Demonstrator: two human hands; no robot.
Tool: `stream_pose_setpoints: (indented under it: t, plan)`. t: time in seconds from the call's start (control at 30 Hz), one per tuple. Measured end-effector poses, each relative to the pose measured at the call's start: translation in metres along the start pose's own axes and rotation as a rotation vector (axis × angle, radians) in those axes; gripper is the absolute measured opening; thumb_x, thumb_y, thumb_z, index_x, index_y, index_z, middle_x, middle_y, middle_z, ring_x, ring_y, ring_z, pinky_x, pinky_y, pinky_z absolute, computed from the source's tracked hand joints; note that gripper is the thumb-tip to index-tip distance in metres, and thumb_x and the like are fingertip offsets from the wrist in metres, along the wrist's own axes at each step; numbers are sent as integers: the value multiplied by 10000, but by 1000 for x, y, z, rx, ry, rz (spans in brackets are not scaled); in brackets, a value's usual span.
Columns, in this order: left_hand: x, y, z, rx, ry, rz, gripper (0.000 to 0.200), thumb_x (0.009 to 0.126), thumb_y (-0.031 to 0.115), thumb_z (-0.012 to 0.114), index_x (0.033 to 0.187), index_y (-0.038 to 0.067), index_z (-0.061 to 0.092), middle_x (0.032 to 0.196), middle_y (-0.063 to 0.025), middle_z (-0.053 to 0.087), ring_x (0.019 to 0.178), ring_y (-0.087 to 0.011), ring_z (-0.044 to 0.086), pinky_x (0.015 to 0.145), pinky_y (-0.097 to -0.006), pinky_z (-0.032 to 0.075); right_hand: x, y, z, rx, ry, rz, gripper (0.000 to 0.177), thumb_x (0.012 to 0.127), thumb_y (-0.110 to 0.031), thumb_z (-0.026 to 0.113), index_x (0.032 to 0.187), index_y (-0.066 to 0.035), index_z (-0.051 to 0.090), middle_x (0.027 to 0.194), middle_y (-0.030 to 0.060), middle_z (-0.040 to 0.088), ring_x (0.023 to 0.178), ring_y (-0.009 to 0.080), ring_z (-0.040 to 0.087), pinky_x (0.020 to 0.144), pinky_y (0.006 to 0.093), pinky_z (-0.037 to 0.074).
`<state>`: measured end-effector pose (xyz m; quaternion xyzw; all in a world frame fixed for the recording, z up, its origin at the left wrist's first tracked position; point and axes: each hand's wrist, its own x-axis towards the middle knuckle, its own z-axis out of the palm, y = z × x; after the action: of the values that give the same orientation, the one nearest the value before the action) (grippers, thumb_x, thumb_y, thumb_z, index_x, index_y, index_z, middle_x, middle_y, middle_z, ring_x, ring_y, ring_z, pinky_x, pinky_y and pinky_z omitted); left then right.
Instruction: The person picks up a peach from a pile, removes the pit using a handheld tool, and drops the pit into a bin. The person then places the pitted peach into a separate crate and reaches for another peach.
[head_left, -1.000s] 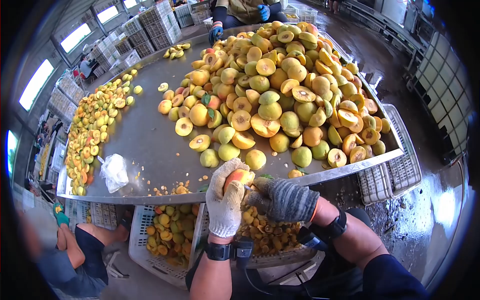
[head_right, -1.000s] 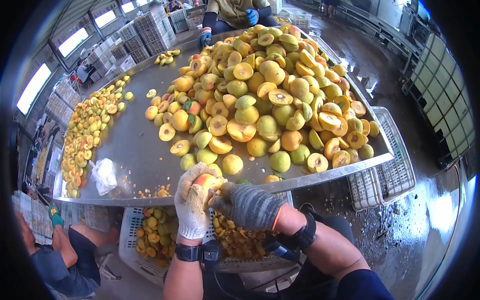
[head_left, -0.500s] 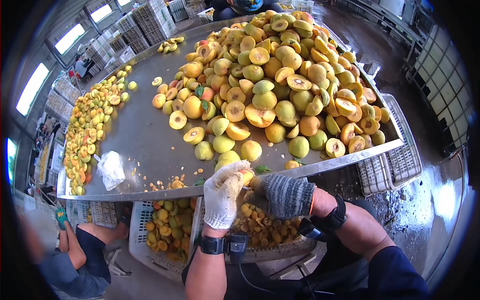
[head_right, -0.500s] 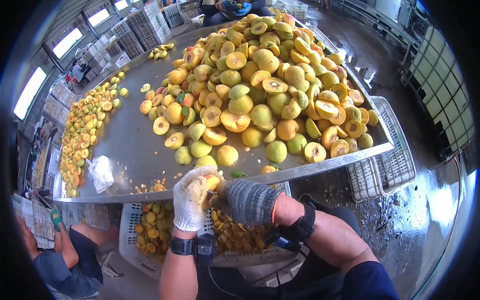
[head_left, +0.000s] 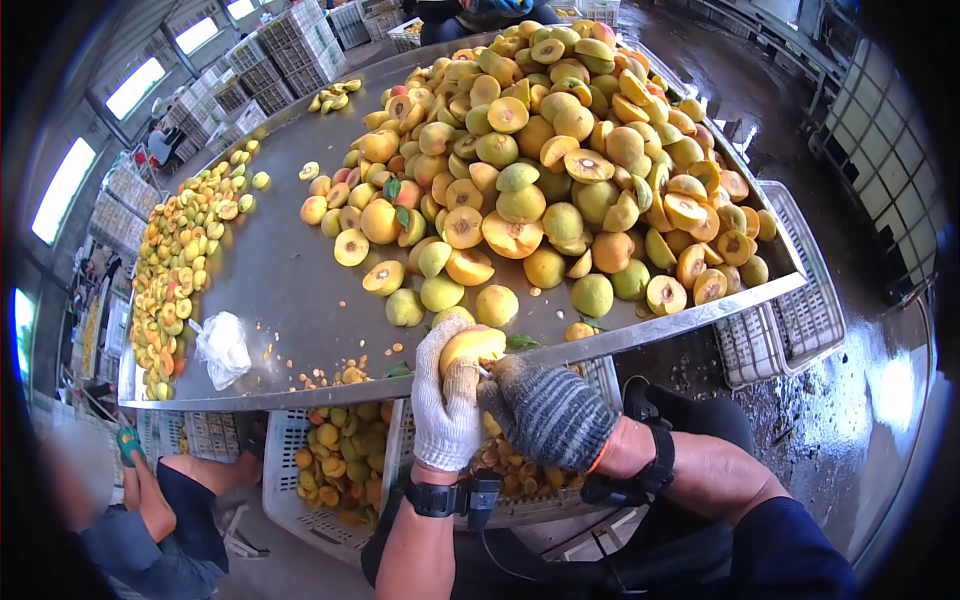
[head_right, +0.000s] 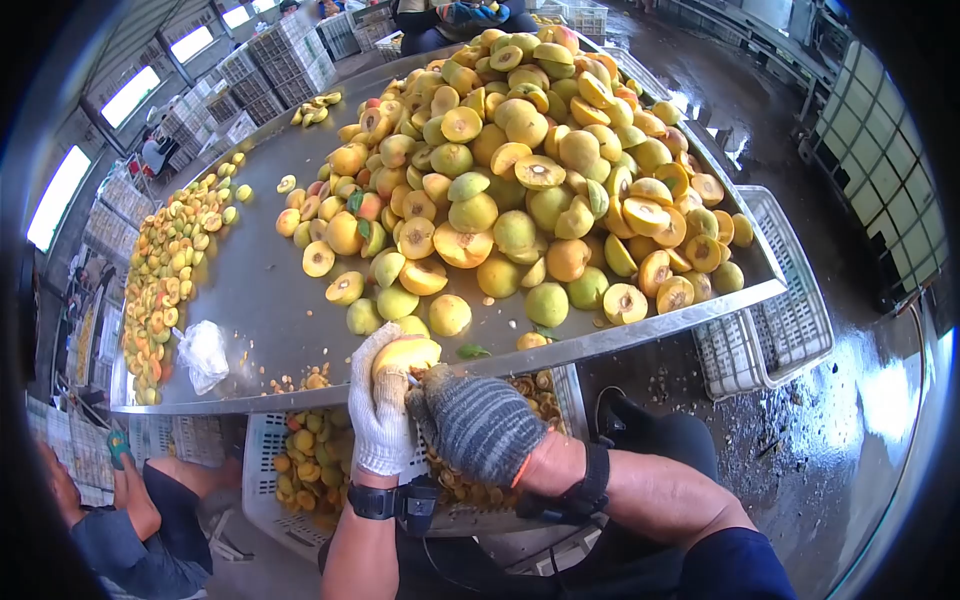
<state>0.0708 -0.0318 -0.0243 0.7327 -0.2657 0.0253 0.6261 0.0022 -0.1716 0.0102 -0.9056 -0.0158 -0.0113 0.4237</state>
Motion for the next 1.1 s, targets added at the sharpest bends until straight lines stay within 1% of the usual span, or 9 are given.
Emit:
stream_pose_setpoints:
  t: [0.13,0.27,0.37,0.4,0.57,0.67,0.8,0.93,1.1]
  plan:
    - [3,-3,-3,8,-86,39,455,1021,320,567,1321,-18,514,1233,-188,631,1144,-311,621,1039,-414,459,10,28,-6,233,-90,-105,387,994,-317,539,870,40,623,750,287,616,722,473,608,671,521,487]
    - [4,-13,-1,27,-113,78,549,1048,432,492,1363,-19,488,1174,-163,659,1124,-238,622,1018,-370,474,3,6,-17,-41,-99,-62,386,1008,-317,521,919,38,643,719,265,613,722,434,632,662,500,487]
    - [2,-6,-3,-16,-204,49,548,1052,434,481,1364,-16,488,1181,-169,657,1121,-235,625,1007,-367,481,4,8,-33,347,-269,73,345,1012,-288,522,1000,26,663,713,235,614,717,386,651,665,481,501]
    - [5,-4,-2,-21,-207,57,556,1052,440,477,1371,-16,484,1195,-170,651,1123,-236,625,1008,-366,481,0,5,-46,517,-430,127,297,954,-225,581,1119,17,633,843,225,641,787,381,658,698,467,516]
    - [6,-7,-3,-141,-220,-4,512,1044,308,520,1422,-28,441,1290,-185,618,1188,-286,608,1036,-397,468,6,18,-42,640,-493,205,518,783,-146,673,1261,0,541,1082,244,605,990,431,618,835,457,522]
    - [5,-8,-3,-311,-247,-60,521,1053,306,502,1441,-31,416,1300,-183,616,1196,-282,606,1030,-392,472,6,14,-50,532,-511,190,451,824,-153,655,1239,2,567,1075,237,613,987,429,619,842,455,521]
    - [6,3,2,-140,-187,31,592,1056,447,458,1426,-16,441,1270,-181,626,1166,-251,612,1048,-384,455,8,12,-45,389,-364,88,292,947,-228,602,1126,-2,642,923,228,643,879,411,642,803,459,520]
    - [7,4,-4,-57,-253,44,616,1055,463,449,1431,-25,441,1250,-184,638,1185,-256,606,1062,-388,446,2,18,-34,86,-158,-163,347,1020,-324,546,1011,-5,683,759,237,624,793,398,652,766,457,515]
    - [9,3,-1,-144,-271,-4,683,1038,525,446,1452,-18,429,1264,-180,629,1188,-258,607,1054,-393,459,-3,33,-45,538,-395,17,330,1005,-276,577,1214,-25,631,868,169,673,815,340,673,762,423,532]
